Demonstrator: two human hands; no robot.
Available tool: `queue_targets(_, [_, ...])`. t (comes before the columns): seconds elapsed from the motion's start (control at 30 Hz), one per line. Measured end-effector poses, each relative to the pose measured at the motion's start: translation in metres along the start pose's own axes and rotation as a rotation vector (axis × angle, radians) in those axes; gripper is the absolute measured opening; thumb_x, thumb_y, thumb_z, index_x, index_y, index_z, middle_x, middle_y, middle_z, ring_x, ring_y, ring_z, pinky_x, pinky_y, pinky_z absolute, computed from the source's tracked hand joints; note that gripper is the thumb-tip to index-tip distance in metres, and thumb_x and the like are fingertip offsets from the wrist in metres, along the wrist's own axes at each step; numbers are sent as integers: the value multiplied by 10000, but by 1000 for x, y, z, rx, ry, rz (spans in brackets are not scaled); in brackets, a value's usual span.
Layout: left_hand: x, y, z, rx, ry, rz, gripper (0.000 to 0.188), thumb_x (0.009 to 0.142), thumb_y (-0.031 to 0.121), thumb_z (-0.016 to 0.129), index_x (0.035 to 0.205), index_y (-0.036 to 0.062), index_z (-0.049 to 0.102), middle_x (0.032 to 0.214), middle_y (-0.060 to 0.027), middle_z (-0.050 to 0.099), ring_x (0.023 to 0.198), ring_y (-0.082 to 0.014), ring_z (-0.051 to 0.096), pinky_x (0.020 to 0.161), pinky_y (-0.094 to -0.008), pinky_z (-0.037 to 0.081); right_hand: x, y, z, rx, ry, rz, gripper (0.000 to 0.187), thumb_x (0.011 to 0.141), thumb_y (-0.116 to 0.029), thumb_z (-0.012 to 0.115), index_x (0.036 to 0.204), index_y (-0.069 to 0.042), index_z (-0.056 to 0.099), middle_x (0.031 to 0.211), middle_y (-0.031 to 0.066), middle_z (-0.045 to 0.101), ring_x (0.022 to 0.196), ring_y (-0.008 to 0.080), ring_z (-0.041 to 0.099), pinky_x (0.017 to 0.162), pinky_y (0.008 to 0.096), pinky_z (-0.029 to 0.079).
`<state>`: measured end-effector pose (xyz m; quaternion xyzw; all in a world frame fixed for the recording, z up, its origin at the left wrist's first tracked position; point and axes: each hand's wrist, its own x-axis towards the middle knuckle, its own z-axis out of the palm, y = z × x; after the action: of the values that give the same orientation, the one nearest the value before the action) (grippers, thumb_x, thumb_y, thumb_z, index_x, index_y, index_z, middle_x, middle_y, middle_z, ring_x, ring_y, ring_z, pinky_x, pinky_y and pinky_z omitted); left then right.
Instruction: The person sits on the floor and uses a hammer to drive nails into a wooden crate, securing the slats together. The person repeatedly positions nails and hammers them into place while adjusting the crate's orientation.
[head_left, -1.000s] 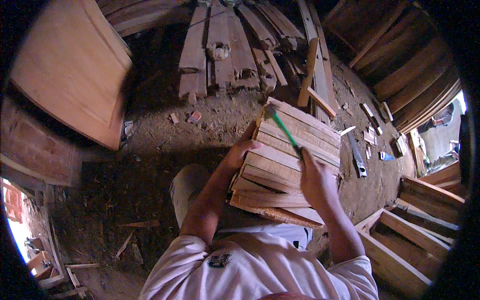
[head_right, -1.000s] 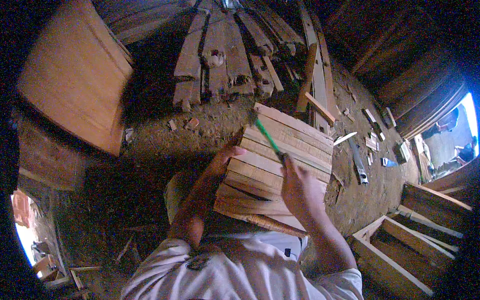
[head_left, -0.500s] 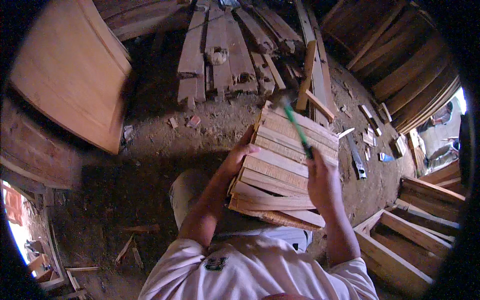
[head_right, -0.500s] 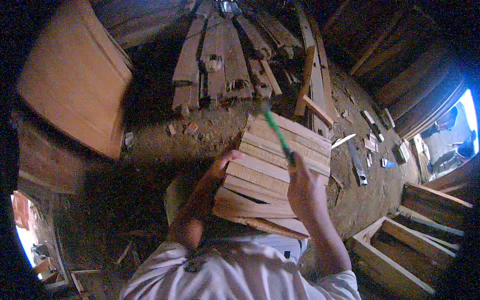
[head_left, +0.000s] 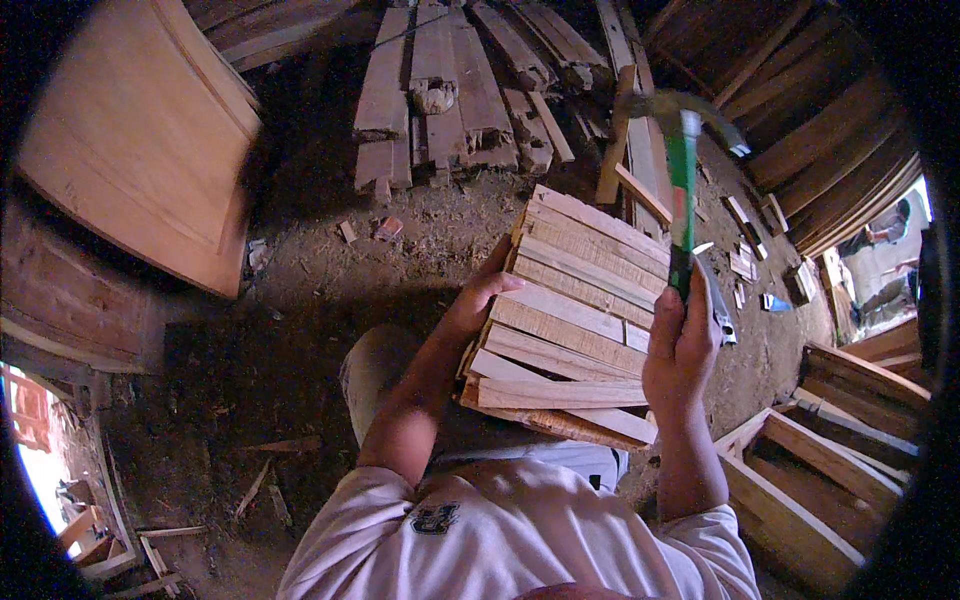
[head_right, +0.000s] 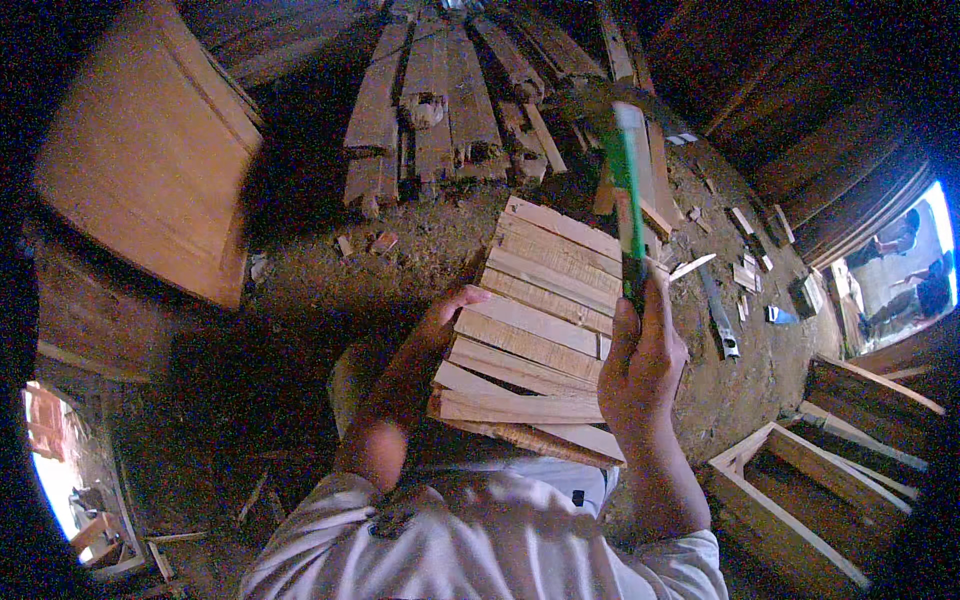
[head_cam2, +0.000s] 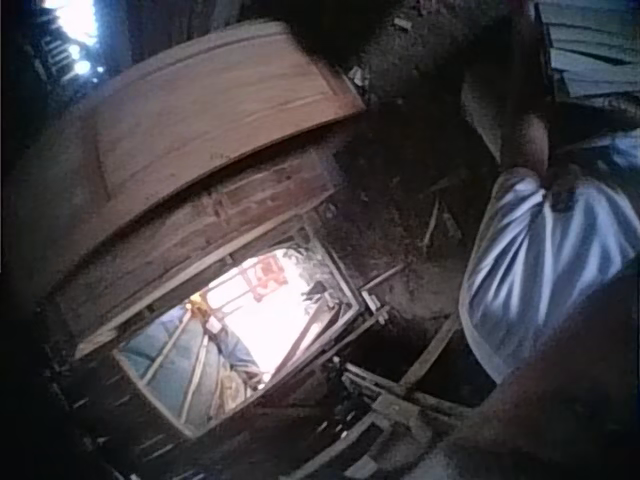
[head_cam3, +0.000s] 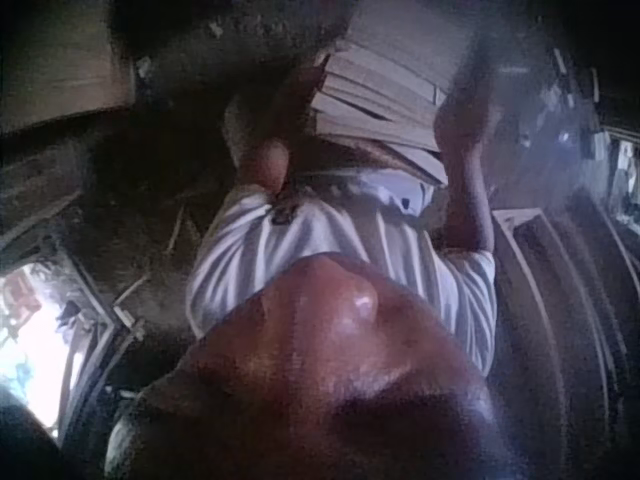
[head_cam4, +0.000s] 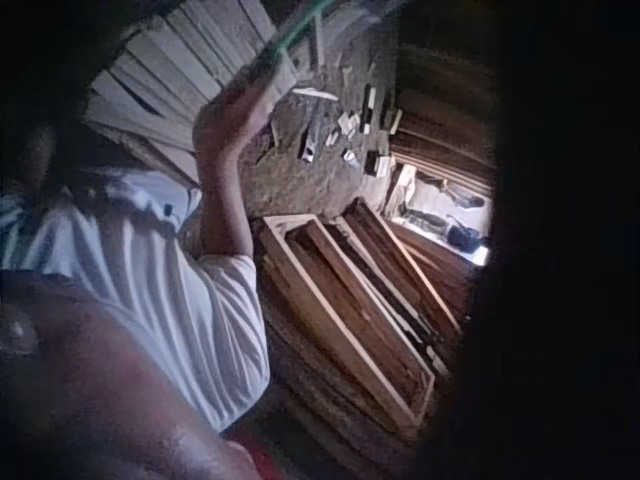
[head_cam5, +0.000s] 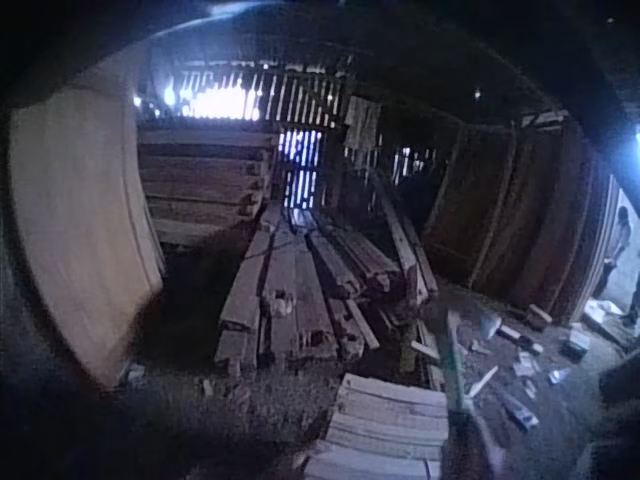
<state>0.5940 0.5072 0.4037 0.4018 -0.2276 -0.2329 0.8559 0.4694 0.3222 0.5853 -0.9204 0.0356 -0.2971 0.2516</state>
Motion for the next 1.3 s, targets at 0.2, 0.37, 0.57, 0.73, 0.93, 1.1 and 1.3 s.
queue_targets(0.2, [3, 9, -1, -104, -32, -62, 883, 855, 124, 564, 1644, 86, 171, 1600, -137, 386, 1456, -283, 394, 1186, -409, 320, -7, 32, 15, -193, -471, 49, 402, 1018, -109, 536, 1419, -82, 521, 830, 257, 687, 719, 458, 685, 608, 507, 521])
queue_targets(0.37, [0, 3, -2, -89, 65, -123, 877, 864, 121, 574, 1643, 83, 174, 1605, -114, 385, 1445, -273, 407, 1181, -407, 326, 7, -1, 0, 61, -63, 106, 411, 1015, -78, 531, 1425, -44, 519, 884, 256, 694, 716, 415, 692, 649, 455, 536])
queue_targets(0.57, [2, 13, 7, 23, 50, -60, 873, 853, 150, 580, 1639, 102, 204, 1595, -122, 399, 1442, -279, 413, 1183, -414, 333, -1, 19, 13, -262, -539, 95, 509, 994, -104, 590, 1494, -109, 496, 799, 292, 659, 742, 470, 681, 684, 532, 528])
queue_targets(0.73, [-5, 25, 21, -66, 105, -121, 833, 859, 163, 574, 1624, 100, 251, 1571, -137, 426, 1426, -282, 431, 1173, -416, 345, 4, -5, -4, 56, -70, 66, 497, 1009, -50, 544, 1499, -122, 509, 893, 267, 657, 700, 325, 652, 677, 375, 528])
queue_targets(0.93, [-3, 10, -1, -55, 159, -278, 821, 836, 182, 581, 1597, 72, 293, 1532, -143, 465, 1379, -280, 470, 1152, -407, 361, -9, 19, 15, -285, -567, 59, 592, 951, -24, 582, 1521, -143, 475, 849, 280, 676, 754, 432, 699, 684, 508, 547])
queue_targets(1.1, [-4, 14, 7, -197, 135, -283, 840, 827, 190, 587, 1600, 79, 278, 1519, -139, 477, 1374, -286, 477, 1136, -412, 382, 8, 5, -4, -84, -305, -6, 558, 992, -61, 567, 1530, -164, 463, 846, 262, 684, 733, 422, 697, 664, 469, 545])
queue_targets(1.3, [-4, 23, 20, -146, 190, -307, 769, 878, 189, 597, 1585, 94, 311, 1482, -129, 515, 1318, -278, 528, 1112, -426, 413, -23, 37, 22, -216, -614, -4, 687, 983, -72, 549, 1607, -168, 277, 854, 291, 675, 717, 484, 673, 632, 552, 528])
